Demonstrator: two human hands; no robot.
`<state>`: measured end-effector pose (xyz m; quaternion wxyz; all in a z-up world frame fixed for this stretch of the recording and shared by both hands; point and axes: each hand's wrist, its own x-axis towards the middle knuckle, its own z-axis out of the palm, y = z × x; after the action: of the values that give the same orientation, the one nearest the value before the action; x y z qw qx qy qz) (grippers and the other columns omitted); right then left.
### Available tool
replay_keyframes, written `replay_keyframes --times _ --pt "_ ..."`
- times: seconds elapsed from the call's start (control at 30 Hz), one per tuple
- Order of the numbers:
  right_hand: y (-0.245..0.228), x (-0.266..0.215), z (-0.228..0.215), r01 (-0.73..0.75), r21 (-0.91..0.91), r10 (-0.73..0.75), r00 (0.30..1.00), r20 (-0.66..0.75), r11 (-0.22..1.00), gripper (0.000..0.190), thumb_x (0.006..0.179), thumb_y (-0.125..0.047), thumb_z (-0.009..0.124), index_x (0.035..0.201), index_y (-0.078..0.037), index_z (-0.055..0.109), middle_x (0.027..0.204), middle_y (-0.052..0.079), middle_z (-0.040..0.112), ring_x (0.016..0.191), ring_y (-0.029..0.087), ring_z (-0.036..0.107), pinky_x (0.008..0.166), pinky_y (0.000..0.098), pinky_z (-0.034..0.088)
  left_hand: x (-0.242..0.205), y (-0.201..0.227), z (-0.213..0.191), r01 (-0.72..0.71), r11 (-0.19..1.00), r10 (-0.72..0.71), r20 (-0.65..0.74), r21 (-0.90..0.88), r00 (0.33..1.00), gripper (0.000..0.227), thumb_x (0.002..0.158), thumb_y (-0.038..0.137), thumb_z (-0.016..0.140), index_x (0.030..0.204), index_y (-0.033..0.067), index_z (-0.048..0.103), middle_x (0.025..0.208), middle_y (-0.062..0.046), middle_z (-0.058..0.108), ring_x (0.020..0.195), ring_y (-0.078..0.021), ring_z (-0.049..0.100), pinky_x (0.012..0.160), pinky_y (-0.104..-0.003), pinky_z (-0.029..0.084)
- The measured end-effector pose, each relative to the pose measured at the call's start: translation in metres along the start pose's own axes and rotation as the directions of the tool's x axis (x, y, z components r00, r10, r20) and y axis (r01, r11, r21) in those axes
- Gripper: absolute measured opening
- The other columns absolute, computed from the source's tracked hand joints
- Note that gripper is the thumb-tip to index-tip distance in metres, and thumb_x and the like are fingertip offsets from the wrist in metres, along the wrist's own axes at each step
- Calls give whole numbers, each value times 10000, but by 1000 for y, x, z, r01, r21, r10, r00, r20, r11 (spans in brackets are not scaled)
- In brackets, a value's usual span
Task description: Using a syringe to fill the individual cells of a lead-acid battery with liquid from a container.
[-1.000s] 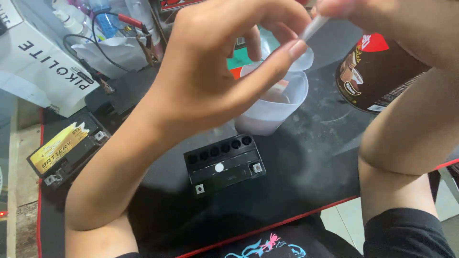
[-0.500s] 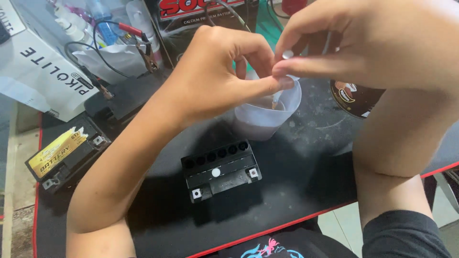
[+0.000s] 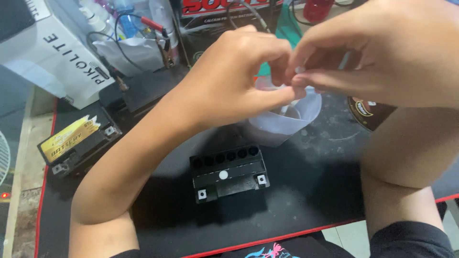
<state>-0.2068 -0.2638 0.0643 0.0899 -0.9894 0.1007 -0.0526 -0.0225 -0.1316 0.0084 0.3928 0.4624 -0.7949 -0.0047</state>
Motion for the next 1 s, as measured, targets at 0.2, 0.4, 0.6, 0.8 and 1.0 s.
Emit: replay_keyframes --times 0.2,0.4,0.6,0.8,1.0 --pt "2 0 12 -49 283 52 999 -1 958 60 886 -98 744 904 -128 793 758 -26 782 624 66 686 607 204 574 -2 1 -7 3 1000 -3 -16 5 1000 165 883 245 834 890 140 706 834 61 761 731 -143 659 680 -322 469" --pt "9 0 16 6 372 -15 1000 22 928 125 866 -50 741 979 -88 779 771 25 804 672 73 719 604 205 554 -3 4 -8 4 995 -4 -2 -100 1000 72 894 175 809 866 132 759 787 31 761 653 -72 567 564 -252 420" --pt "8 7 12 -19 333 -24 992 125 943 119 879 -109 713 949 -122 808 793 -11 863 723 60 808 586 221 628 -4 5 -7 34 998 -34 -2 -61 999 93 873 216 804 849 167 729 787 75 766 638 -91 516 573 -289 389" --pt "24 6 24 -82 511 30 994 109 856 190 885 -37 716 1027 -51 592 947 93 790 890 168 836 695 287 693 -3 -1 -6 91 988 -89 27 -121 996 127 847 234 824 805 176 720 729 63 714 667 -62 593 590 -268 404" --pt "20 4 23 4 447 -20 999 32 895 118 921 -93 727 1014 -66 661 868 63 800 828 114 776 711 236 606 -4 -3 -6 80 994 -76 56 -80 996 116 885 222 831 843 159 743 685 37 663 619 -90 511 565 -289 377"
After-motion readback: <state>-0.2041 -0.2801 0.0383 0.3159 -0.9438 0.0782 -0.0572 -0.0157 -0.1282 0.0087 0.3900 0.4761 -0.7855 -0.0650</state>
